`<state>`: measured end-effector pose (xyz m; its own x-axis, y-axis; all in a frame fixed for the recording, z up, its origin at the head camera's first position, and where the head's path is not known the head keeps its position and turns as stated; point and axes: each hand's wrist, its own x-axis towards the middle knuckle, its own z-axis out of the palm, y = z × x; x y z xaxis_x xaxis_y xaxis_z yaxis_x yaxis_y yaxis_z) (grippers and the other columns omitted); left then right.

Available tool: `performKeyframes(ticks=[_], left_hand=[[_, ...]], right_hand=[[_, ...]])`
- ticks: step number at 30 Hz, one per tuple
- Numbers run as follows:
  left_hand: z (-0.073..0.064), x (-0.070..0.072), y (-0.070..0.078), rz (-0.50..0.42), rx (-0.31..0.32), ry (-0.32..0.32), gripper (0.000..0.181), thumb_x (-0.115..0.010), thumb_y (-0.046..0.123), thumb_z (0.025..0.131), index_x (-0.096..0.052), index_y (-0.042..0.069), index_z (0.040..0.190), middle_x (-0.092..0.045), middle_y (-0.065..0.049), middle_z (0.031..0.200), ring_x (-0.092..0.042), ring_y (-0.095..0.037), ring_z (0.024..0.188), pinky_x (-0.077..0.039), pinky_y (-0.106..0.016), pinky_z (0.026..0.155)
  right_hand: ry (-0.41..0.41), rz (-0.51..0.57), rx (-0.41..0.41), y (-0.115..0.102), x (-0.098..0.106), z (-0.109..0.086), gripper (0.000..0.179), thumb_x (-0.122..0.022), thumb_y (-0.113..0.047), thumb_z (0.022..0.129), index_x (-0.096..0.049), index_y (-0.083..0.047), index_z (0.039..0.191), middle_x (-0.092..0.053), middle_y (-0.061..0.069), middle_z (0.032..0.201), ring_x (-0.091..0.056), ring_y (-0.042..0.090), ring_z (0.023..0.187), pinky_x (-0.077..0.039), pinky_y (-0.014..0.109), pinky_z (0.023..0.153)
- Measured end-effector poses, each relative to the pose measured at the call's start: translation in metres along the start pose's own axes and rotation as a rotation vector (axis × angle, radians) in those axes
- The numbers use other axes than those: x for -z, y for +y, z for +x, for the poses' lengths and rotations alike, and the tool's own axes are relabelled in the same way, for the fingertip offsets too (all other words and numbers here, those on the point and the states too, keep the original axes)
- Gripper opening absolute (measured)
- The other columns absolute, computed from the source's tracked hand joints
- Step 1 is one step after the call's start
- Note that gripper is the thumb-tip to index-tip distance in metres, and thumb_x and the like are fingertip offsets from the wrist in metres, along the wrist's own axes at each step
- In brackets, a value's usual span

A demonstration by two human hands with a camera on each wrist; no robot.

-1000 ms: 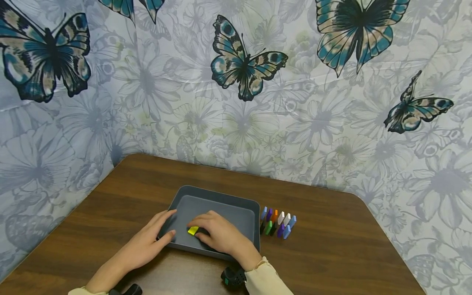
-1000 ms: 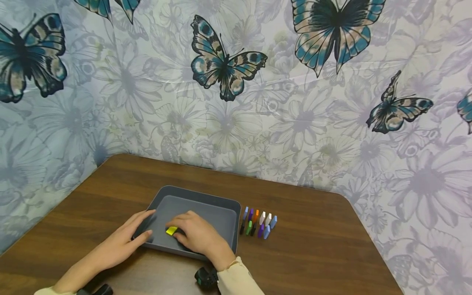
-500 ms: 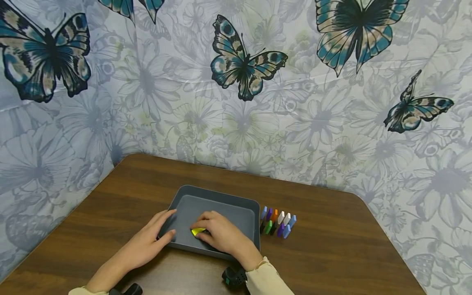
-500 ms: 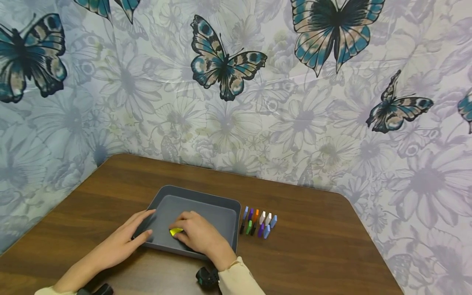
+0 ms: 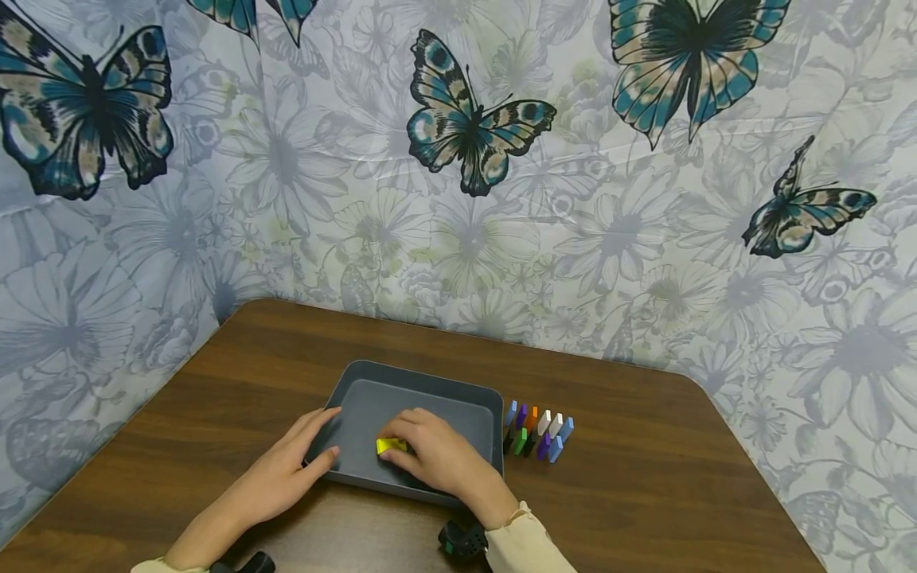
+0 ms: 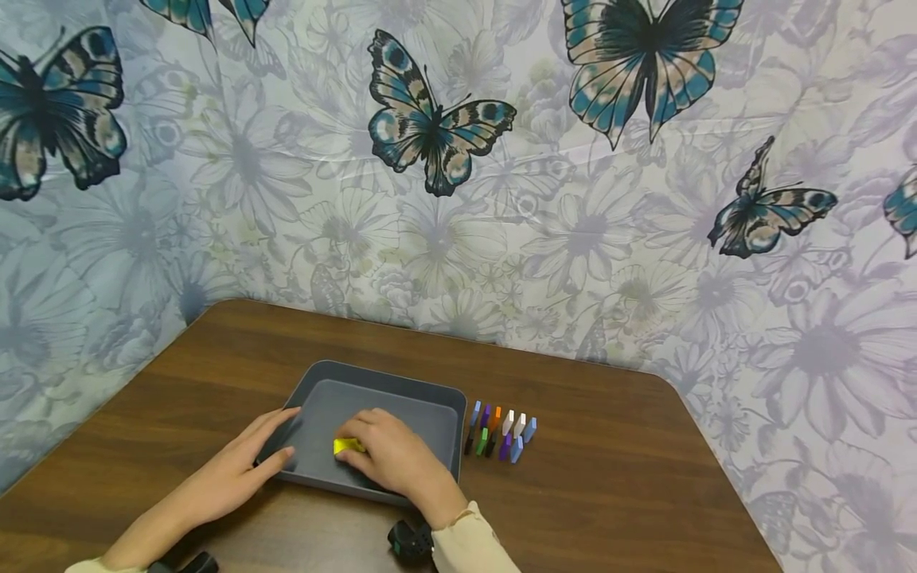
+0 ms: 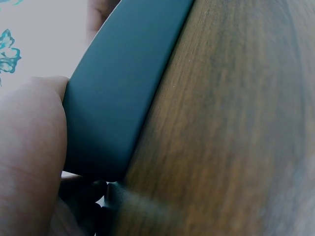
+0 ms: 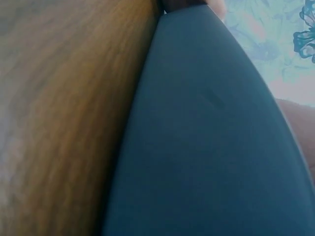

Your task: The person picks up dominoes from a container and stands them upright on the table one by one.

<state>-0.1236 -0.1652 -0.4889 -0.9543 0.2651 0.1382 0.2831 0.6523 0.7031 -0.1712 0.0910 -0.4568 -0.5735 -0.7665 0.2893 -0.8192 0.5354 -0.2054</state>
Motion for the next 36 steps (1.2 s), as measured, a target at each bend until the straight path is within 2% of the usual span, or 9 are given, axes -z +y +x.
performKeyframes(ticks=[5, 11, 15, 22, 29, 36], left_hand=[[0.000, 0.000, 0.000, 0.004, -0.007, 0.003, 0.059, -0.047, 0.045, 0.100, -0.032, 0.018, 0.150, -0.034, -0.008, 0.151, -0.040, -0.035, 0.135, -0.039, -0.059, 0.100], [0.000, -0.001, 0.000, 0.008, -0.012, 0.012, 0.058, -0.047, 0.045, 0.100, -0.033, 0.018, 0.150, -0.035, -0.007, 0.151, -0.040, -0.033, 0.135, -0.038, -0.058, 0.101], [0.000, -0.001, 0.001, 0.010, -0.012, 0.012, 0.059, -0.047, 0.046, 0.100, -0.033, 0.018, 0.150, -0.034, -0.006, 0.151, -0.039, -0.033, 0.136, -0.038, -0.058, 0.102], [0.000, 0.000, 0.000, 0.008, -0.014, 0.014, 0.059, -0.048, 0.044, 0.100, -0.032, 0.018, 0.150, -0.034, -0.008, 0.152, -0.038, -0.034, 0.136, -0.037, -0.059, 0.102], [0.000, 0.001, 0.000, 0.011, -0.004, 0.011, 0.059, -0.047, 0.045, 0.100, -0.032, 0.018, 0.150, -0.033, -0.009, 0.152, -0.038, -0.035, 0.137, -0.037, -0.060, 0.101], [0.000, 0.000, 0.001, 0.011, 0.003, 0.008, 0.059, -0.048, 0.046, 0.099, -0.032, 0.020, 0.150, -0.033, -0.008, 0.152, -0.037, -0.035, 0.137, -0.037, -0.061, 0.100]], right_hand=[[0.044, 0.025, -0.001, 0.001, 0.003, -0.007, 0.022, -0.059, -0.039, 0.095, -0.065, -0.025, 0.111, -0.062, -0.015, 0.105, -0.058, 0.001, 0.094, -0.047, 0.015, 0.084], [0.087, 0.123, -0.011, 0.000, 0.011, -0.016, 0.019, -0.060, -0.035, 0.095, -0.063, -0.023, 0.109, -0.064, -0.014, 0.104, -0.061, -0.001, 0.090, -0.048, 0.011, 0.077], [0.090, 0.189, -0.033, -0.001, 0.017, -0.020, 0.017, -0.058, -0.034, 0.097, -0.060, -0.022, 0.109, -0.065, -0.015, 0.100, -0.061, -0.006, 0.086, -0.050, 0.012, 0.074], [0.093, 0.243, -0.048, -0.002, 0.026, -0.028, 0.017, -0.056, -0.032, 0.098, -0.058, -0.022, 0.112, -0.067, -0.015, 0.097, -0.063, -0.007, 0.084, -0.052, 0.015, 0.072], [0.130, 0.249, -0.059, 0.001, 0.033, -0.036, 0.018, -0.061, -0.024, 0.095, -0.060, -0.020, 0.113, -0.066, -0.015, 0.099, -0.063, -0.003, 0.089, -0.054, 0.022, 0.077], [0.192, 0.249, -0.065, 0.007, 0.035, -0.048, 0.024, -0.066, -0.018, 0.090, -0.061, -0.023, 0.112, -0.063, -0.014, 0.103, -0.065, 0.011, 0.089, -0.055, 0.026, 0.077]])
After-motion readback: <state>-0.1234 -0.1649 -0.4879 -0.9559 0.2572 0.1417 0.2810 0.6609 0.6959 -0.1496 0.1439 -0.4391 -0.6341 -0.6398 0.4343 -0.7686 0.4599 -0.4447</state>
